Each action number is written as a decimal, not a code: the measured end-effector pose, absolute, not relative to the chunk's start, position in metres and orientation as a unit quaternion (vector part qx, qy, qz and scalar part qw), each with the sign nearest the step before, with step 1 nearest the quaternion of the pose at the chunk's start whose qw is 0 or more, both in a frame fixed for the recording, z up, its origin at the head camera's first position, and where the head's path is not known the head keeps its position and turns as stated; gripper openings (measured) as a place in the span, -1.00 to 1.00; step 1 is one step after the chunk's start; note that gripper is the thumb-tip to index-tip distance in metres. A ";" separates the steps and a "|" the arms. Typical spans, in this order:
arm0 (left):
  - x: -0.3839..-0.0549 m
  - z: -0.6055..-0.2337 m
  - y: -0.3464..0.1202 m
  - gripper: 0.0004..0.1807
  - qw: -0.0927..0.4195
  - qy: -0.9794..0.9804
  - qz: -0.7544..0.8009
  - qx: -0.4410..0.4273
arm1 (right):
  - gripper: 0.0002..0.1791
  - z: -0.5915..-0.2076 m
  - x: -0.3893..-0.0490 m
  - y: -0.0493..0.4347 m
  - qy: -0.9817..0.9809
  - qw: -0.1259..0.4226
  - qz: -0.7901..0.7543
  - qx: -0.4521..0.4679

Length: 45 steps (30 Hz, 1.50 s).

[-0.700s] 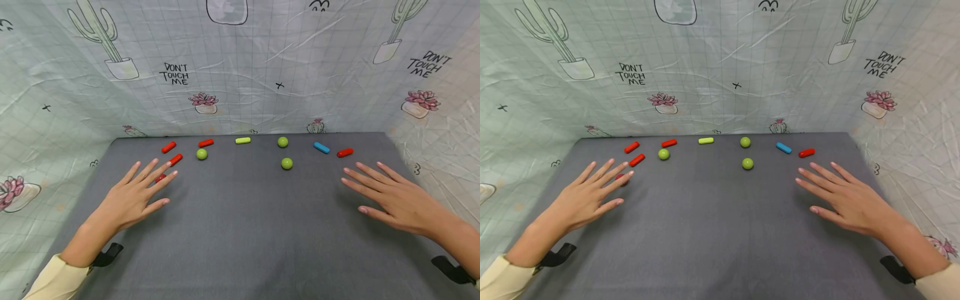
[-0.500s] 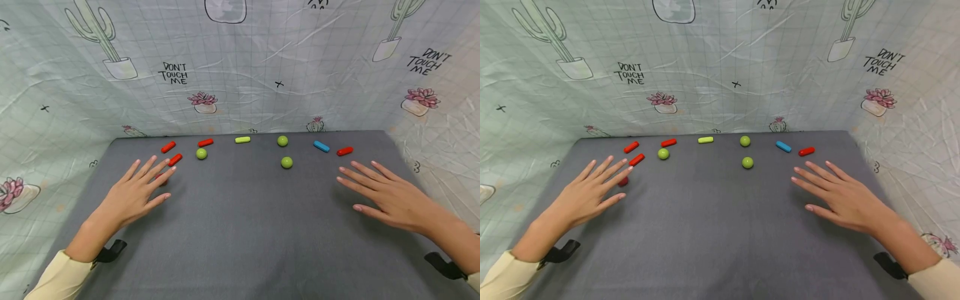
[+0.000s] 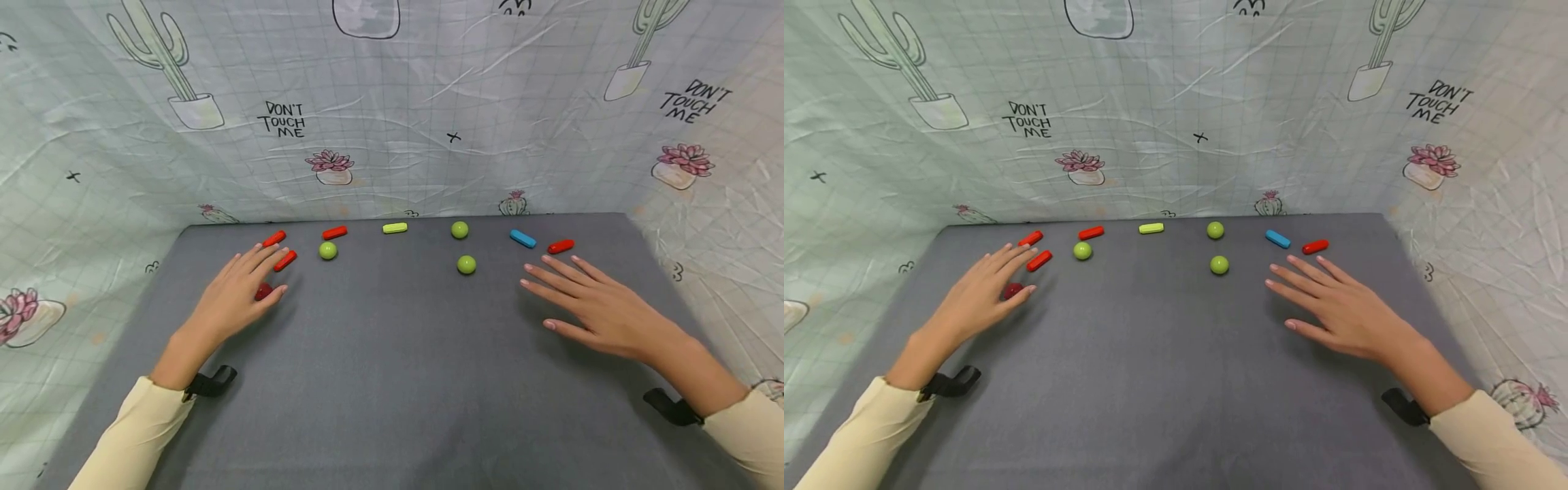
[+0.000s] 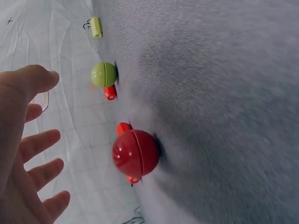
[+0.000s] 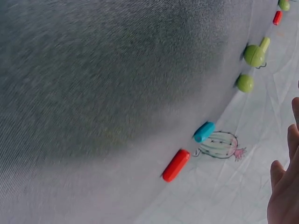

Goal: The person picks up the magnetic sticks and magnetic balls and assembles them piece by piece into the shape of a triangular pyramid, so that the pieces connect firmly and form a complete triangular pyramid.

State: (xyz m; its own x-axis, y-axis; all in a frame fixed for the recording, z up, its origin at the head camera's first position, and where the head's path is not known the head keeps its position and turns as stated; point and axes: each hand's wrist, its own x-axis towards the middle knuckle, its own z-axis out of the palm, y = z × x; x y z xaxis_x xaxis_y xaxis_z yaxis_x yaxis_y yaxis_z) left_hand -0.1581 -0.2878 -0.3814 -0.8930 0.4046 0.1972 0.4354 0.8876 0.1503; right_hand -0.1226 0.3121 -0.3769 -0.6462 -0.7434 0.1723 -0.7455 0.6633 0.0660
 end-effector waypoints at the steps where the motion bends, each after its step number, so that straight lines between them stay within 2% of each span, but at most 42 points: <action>1: -0.160 -0.382 -0.287 -0.24 0.082 -0.967 -0.103 -0.216 | -0.12 -0.378 -0.124 0.311 -0.907 0.091 0.008 0.410; 8: -0.175 -0.386 -0.285 -0.24 0.085 -0.968 -0.149 -0.184 | -0.14 -0.384 -0.135 0.302 -0.908 0.085 0.017 0.409; 15: -0.189 -0.386 -0.286 -0.26 0.045 -0.970 -0.201 -0.129 | -0.15 -0.385 -0.146 0.292 -0.914 0.067 0.031 0.400; 28: -0.216 -0.389 -0.289 -0.42 -0.029 -0.965 -0.241 -0.103 | -0.28 -0.388 -0.179 0.267 -0.919 0.015 0.089 0.383; 35: -0.223 -0.391 -0.292 -0.43 -0.038 -0.962 -0.255 -0.088 | -0.31 -0.392 -0.194 0.255 -0.923 -0.046 0.176 0.340; 45: -0.223 -0.393 -0.294 -0.44 -0.045 -0.958 -0.269 -0.089 | -0.41 -0.400 -0.212 0.244 -0.917 -0.075 0.249 0.304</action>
